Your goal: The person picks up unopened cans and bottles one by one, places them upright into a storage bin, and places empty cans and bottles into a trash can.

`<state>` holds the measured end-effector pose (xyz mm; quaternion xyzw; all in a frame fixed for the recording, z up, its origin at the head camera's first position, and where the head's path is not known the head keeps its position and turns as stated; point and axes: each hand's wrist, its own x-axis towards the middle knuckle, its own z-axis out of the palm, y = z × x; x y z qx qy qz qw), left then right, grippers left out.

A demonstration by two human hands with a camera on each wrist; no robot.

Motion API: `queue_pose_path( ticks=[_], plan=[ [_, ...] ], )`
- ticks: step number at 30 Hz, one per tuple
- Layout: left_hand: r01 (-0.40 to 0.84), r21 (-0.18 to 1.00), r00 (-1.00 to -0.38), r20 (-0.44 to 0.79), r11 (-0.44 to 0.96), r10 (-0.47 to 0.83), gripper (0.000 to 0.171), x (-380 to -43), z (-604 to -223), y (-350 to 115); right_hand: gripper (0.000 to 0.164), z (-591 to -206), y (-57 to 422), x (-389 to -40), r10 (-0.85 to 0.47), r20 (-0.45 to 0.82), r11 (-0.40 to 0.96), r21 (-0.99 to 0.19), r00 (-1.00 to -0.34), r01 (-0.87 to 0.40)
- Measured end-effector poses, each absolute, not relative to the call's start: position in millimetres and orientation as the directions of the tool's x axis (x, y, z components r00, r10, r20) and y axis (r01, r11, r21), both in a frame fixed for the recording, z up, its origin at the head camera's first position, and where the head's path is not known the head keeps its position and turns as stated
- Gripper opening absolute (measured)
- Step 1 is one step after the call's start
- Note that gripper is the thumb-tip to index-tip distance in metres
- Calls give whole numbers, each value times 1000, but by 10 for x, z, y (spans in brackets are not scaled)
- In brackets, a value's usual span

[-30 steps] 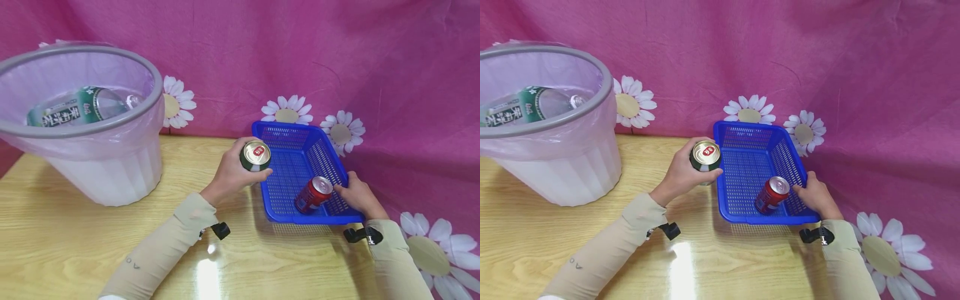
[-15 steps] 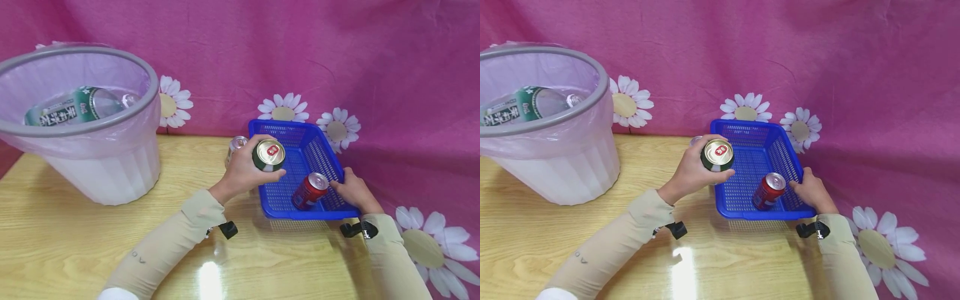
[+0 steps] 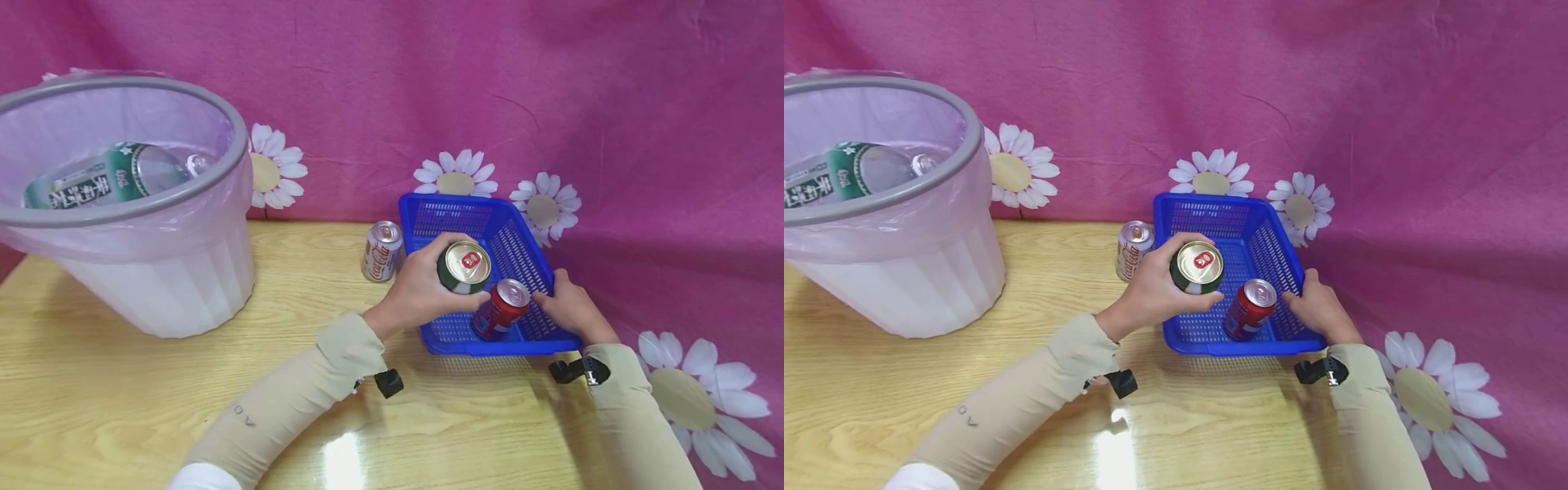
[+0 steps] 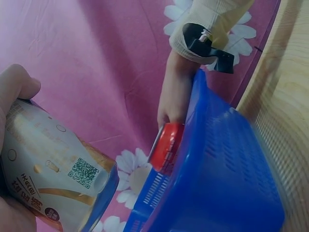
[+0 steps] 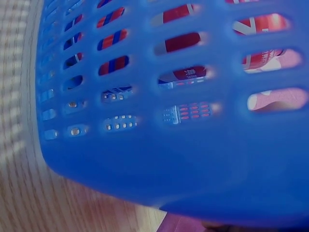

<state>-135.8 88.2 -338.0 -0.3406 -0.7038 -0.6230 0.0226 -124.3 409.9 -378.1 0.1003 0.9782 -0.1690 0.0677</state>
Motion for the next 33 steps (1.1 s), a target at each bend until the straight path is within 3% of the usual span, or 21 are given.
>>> queue_pose_path(
  ticks=[15,33],
  plan=[
    [478,878,-767,409,15,494,68,-1376,-3529,1003,59,-3789,4085,-1251,178,-144,933,-289,-973,213],
    [483,862,-789,354,151,502,68,-1439,-3739,1109,57,-3816,4097,-1268,152,-37,967,-199,-988,156]
  ],
)
